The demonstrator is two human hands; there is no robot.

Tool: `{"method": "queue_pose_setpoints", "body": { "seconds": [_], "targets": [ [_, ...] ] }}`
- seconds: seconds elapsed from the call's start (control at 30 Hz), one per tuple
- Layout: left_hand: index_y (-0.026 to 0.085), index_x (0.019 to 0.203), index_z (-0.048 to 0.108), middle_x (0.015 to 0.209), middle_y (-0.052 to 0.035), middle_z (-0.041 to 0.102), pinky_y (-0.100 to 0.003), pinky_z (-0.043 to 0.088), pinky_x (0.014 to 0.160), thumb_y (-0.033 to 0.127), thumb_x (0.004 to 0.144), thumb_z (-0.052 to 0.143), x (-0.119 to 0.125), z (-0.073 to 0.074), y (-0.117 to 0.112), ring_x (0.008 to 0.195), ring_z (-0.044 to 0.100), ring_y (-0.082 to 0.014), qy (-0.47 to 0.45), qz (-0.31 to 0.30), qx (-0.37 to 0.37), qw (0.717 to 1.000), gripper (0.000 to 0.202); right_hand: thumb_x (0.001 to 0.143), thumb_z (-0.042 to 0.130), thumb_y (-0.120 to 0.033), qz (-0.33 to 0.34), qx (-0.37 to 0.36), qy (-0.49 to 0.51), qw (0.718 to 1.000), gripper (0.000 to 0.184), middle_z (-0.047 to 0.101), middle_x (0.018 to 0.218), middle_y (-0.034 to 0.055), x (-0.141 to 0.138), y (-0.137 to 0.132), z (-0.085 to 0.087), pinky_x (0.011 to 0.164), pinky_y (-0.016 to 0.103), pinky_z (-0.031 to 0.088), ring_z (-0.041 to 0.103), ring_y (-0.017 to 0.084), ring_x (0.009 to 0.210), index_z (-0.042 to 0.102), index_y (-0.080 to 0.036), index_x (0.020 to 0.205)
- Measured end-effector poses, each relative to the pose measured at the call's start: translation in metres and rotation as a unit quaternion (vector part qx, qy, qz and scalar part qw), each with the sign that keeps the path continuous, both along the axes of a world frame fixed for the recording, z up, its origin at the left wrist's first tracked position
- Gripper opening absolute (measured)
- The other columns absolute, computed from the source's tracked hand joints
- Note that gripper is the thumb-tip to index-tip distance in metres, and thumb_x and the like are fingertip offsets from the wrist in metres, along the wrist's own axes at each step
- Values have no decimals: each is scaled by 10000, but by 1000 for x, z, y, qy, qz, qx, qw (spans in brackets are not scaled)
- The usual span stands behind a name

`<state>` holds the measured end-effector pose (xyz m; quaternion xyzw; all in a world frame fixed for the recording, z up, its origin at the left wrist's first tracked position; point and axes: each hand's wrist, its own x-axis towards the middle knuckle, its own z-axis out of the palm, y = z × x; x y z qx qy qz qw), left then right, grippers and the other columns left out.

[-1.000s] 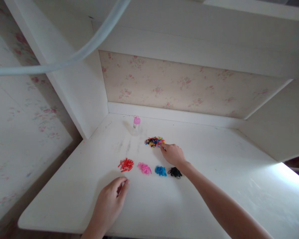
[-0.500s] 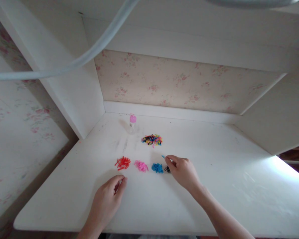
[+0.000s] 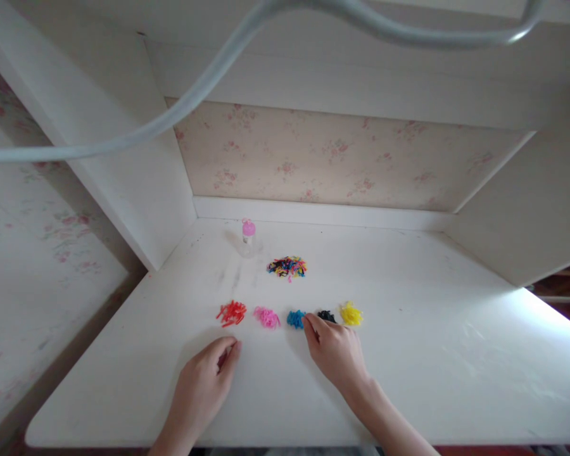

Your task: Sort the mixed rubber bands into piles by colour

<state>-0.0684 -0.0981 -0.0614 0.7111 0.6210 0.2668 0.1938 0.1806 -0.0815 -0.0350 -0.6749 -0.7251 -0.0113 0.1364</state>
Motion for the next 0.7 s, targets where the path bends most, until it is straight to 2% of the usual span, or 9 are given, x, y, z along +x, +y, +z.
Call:
{"method": "queue_pose_setpoints", "body": {
  "seconds": [0.27, 0.5, 0.6, 0.7],
  "targets": [
    [240, 867, 612, 720, 14, 668, -214, 444, 614, 409, 888, 430, 2, 2, 0, 630, 615, -137, 2, 3, -26, 1000, 249, 925, 319, -379, -6, -21, 0, 1000, 395, 704, 655, 5, 0, -2, -1, 463, 238, 237, 626, 124, 538, 654, -238, 772],
    [233, 842, 624, 660, 16, 653, -200, 436, 574, 394, 884, 428, 2, 4, 0, 577, 599, -132, 2, 9, -11, 1000, 257, 929, 322, -384, 2, 4, 36, 999, 404, 692, 617, 1, 8, -10, 1, 468, 223, 268, 630, 121, 530, 673, -242, 786],
    [224, 804, 625, 613, 23, 629, -190, 426, 545, 385, 887, 416, 8, 12, 2, 547, 581, -123, -3, 2, -11, 1000, 277, 927, 335, -390, 4, 27, 89, 996, 393, 688, 627, 10, 15, -19, -3, 490, 210, 313, 626, 114, 534, 692, -240, 860],
    [223, 802, 634, 660, 12, 654, -198, 430, 566, 368, 891, 411, 23, 30, 11, 581, 595, -126, 23, -34, 2, 999, 280, 923, 357, -399, 4, 27, 157, 987, 379, 659, 583, 11, 22, -33, -10, 510, 201, 353, 599, 114, 505, 693, -228, 879]
  ]
}}
